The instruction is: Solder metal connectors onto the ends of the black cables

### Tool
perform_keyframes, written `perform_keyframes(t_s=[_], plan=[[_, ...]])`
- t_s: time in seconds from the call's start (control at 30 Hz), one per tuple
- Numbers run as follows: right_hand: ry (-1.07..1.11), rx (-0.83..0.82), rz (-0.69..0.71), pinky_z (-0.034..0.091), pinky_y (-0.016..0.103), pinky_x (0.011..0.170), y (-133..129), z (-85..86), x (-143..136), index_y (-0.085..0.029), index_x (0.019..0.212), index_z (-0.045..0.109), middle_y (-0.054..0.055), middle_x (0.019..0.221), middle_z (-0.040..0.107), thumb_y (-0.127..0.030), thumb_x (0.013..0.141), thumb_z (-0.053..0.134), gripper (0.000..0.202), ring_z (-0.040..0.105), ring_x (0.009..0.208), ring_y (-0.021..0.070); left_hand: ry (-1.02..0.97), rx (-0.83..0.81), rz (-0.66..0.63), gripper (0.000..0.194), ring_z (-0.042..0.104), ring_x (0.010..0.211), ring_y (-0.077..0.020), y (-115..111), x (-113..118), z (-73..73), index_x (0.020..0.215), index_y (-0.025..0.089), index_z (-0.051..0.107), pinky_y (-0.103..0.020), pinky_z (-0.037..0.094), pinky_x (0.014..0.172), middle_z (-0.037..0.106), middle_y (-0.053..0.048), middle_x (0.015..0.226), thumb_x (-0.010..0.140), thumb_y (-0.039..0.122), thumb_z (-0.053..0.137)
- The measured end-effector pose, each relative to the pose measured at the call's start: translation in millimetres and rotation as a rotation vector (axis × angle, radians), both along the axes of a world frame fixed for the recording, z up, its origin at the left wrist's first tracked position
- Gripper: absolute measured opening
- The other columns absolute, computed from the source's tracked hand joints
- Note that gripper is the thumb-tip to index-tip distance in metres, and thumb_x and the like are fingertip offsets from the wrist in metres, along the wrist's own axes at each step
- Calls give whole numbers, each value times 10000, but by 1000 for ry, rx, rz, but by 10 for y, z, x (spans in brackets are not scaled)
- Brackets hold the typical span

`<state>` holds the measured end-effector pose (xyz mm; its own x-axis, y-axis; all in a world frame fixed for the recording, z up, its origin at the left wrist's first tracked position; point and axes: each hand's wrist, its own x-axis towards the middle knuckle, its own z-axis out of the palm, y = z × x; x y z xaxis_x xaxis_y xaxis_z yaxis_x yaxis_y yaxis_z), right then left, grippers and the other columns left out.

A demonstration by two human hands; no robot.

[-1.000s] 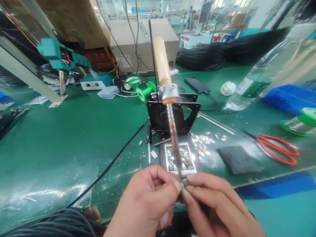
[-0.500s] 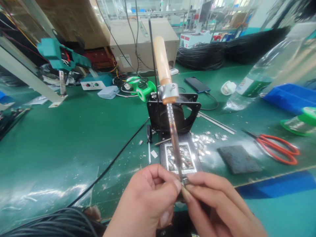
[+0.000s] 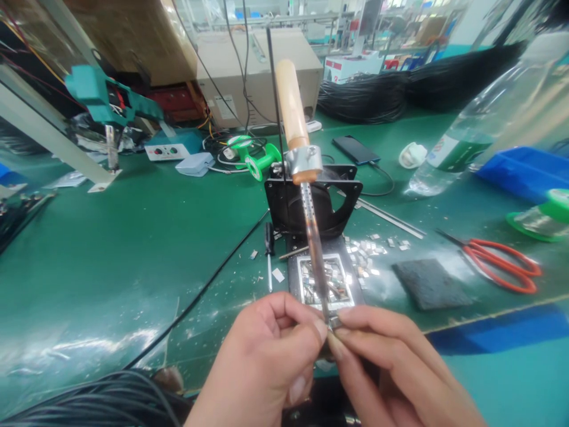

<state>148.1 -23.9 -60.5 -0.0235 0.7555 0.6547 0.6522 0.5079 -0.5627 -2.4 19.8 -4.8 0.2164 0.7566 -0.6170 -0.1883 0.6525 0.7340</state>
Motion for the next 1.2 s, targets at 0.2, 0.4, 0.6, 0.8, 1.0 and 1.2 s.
perform_keyframes(t_s=[0.2,0.4,0.6,0.8,1.0,1.2], plan=[[-5,-19,7,630,119,879,2,16,28,-221,1038,700,35,1073,763,-60,905,734,212,794,934,103,-5,-15,23,213,259,433,-44,20,4,-12,652,198,561,-202,203,437,413,92,461,663,256,766],[-10,-30,0,635,121,862,-29,-16,23,-216,1051,700,34,1078,763,-62,900,744,220,793,949,107,20,-13,13,204,293,442,-58,-44,-27,-33,665,202,567,-212,234,454,423,83,465,668,266,761],[11,-21,2,590,89,945,-25,-11,13,-214,1054,706,26,1106,740,-56,905,745,220,773,995,80,32,10,1,218,318,442,-59,-25,1,-5,674,199,569,-206,251,451,438,76,474,687,285,769],[17,-24,18,586,98,970,-9,-6,48,-205,1059,704,32,1107,734,-37,892,752,241,765,1025,85,15,-3,8,211,303,423,-52,10,-9,-40,662,199,568,-199,240,435,418,88,450,668,270,767],[-15,-29,69,579,105,992,-17,-8,70,-201,1095,701,36,1121,729,-38,897,754,261,757,1054,90,13,6,35,206,304,427,-48,20,5,21,662,193,576,-191,242,437,427,88,454,658,257,771],[77,-52,-12,567,91,985,-31,-10,-16,-224,1052,697,10,1121,724,-38,918,721,231,745,1046,72,4,10,13,204,315,420,-45,40,21,-29,664,189,584,-190,247,429,451,84,455,677,262,774]])
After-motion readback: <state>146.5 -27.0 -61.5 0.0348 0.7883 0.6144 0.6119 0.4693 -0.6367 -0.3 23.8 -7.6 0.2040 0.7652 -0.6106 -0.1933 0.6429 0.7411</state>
